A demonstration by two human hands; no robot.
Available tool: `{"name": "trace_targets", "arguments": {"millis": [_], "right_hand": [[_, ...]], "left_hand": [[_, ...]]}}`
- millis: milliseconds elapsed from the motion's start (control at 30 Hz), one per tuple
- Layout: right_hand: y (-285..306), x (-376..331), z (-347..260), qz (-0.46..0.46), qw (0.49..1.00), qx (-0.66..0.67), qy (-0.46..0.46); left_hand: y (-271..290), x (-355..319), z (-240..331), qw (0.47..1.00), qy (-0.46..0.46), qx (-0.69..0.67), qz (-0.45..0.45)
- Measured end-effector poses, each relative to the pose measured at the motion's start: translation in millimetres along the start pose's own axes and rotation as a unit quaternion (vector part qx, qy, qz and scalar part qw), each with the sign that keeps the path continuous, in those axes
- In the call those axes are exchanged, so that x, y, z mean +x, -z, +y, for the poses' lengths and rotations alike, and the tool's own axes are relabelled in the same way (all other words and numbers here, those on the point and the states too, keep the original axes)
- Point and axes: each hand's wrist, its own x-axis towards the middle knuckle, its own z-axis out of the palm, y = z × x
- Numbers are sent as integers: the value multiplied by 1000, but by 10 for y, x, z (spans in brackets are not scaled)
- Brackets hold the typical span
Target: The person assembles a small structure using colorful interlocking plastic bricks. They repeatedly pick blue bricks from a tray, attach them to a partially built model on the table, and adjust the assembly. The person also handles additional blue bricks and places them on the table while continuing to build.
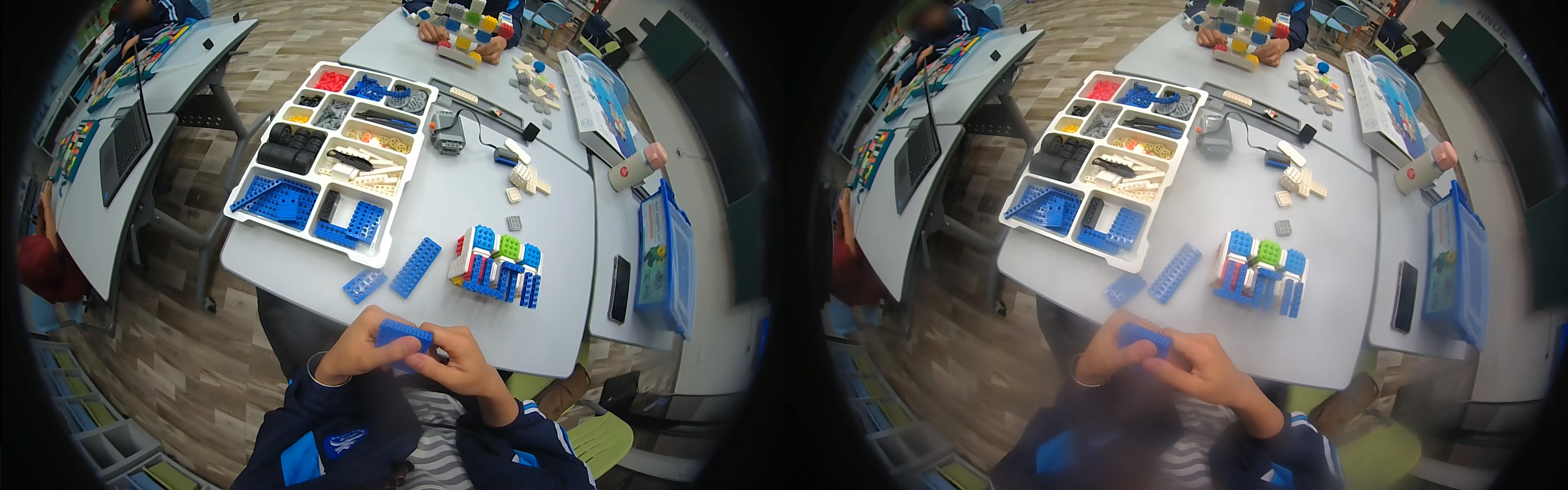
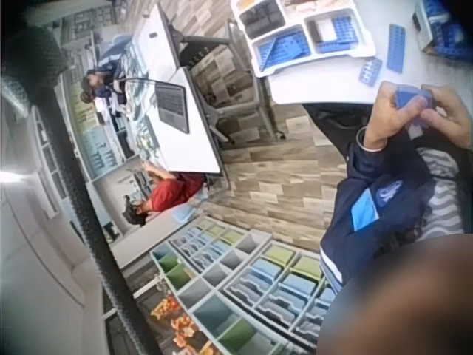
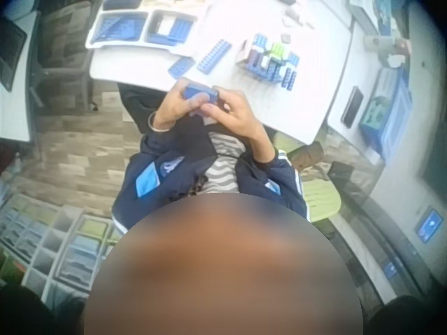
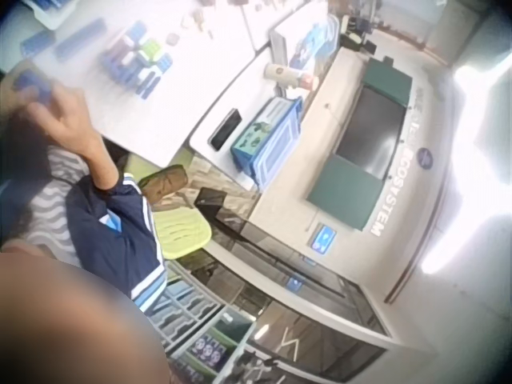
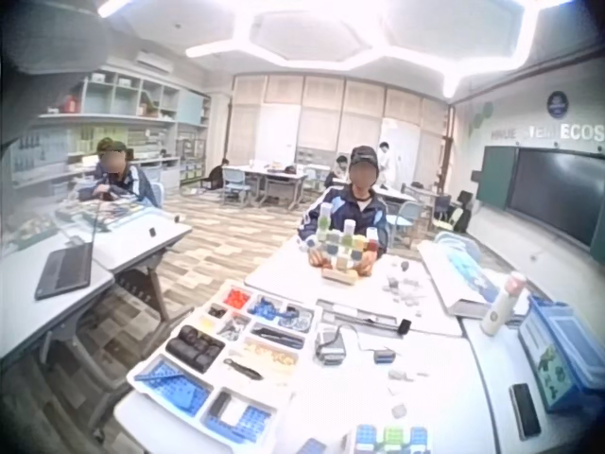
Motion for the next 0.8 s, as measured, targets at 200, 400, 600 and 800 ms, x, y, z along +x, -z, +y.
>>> {"name": "trace_targets", "arguments": {"millis": [200, 400, 600, 800], "right_hand": [[95, -108, 173, -36, 996, 84, -7], [-28, -234, 337, 41, 983, 179, -17], [-61, -290, 350, 137, 961, 219, -98], [28, -274, 335, 170, 984, 56, -25]], "left_hand": [[-6, 90, -68, 997, -49, 2, -57], [-26, 120, -132, 997, -27, 43, -57], [-153, 154, -106, 997, -6, 72, -7], [-257, 124, 3, 999, 31, 41, 16]]}}
